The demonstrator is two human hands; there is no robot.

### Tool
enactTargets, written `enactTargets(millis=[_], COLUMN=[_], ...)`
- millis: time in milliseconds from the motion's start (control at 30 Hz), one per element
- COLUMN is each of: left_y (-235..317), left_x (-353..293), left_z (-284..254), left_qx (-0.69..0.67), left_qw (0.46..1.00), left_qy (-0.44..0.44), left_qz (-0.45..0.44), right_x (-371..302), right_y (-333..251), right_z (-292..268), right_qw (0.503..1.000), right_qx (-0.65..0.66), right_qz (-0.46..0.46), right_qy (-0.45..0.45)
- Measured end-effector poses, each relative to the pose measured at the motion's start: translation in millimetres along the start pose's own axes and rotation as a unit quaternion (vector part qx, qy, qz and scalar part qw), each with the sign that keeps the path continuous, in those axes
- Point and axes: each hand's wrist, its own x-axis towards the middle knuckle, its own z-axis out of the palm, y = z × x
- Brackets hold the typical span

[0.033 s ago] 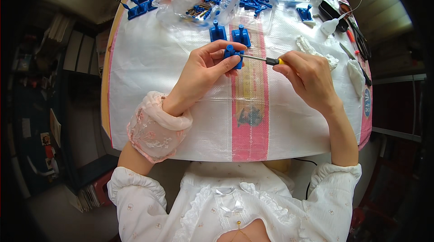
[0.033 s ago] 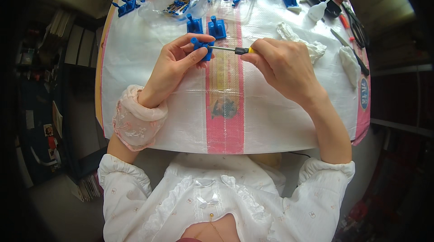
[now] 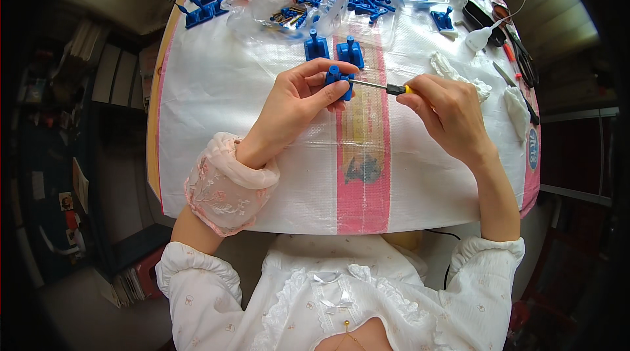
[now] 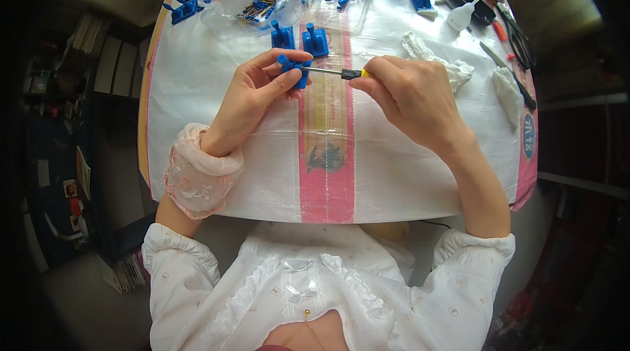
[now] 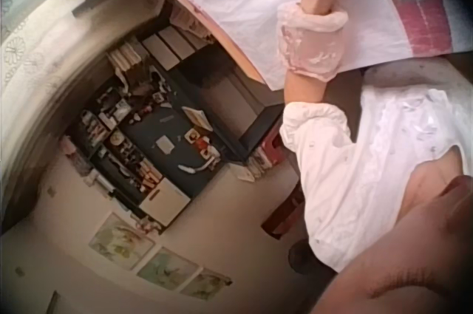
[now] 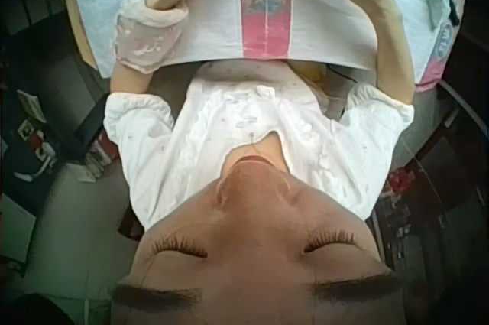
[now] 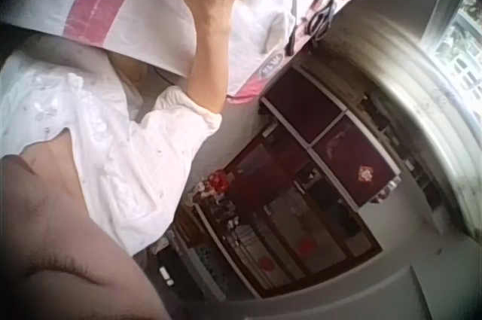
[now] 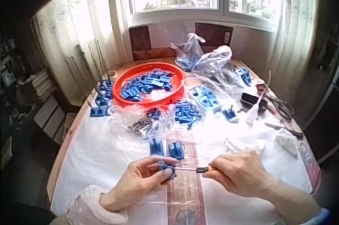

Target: The recorder is using a screwdriver to assemble blue plastic components on a workspace table.

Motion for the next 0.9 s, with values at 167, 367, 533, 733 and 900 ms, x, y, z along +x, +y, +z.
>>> enactTargets(millis=[167,367,533,733,900], left_y=[-0.1,0.6,0.0,-0.5,-0.8], left_x=[-0.7,0.0,-0.3,0.0,-0.2], left_z=[0.8,2.2,1.1,0.1,0.7], left_qx=[-0.002,-0.002,-0.002,0.001,-0.007], left_qw=[1.0,1.0,1.0,1.0,1.0], left_qy=[-0.006,0.003,0.004,0.004,0.012], left_qz=[0.002,-0.001,-0.003,-0.001,-0.001], right_x=[-0.3,0.4,0.6,0.0,0.3], right_y=[0.4,1.0,2.1,2.0,4.7], right_z=[3.0,7.2,6.9,3.0,3.1], right_qw=[0.999,0.995,0.996,0.998,0.999], right_qx=[0.043,0.06,0.054,0.04,0.015], right_qz=[0.003,-0.023,-0.018,-0.028,-0.019], right_qy=[0.023,0.07,0.062,0.047,0.021])
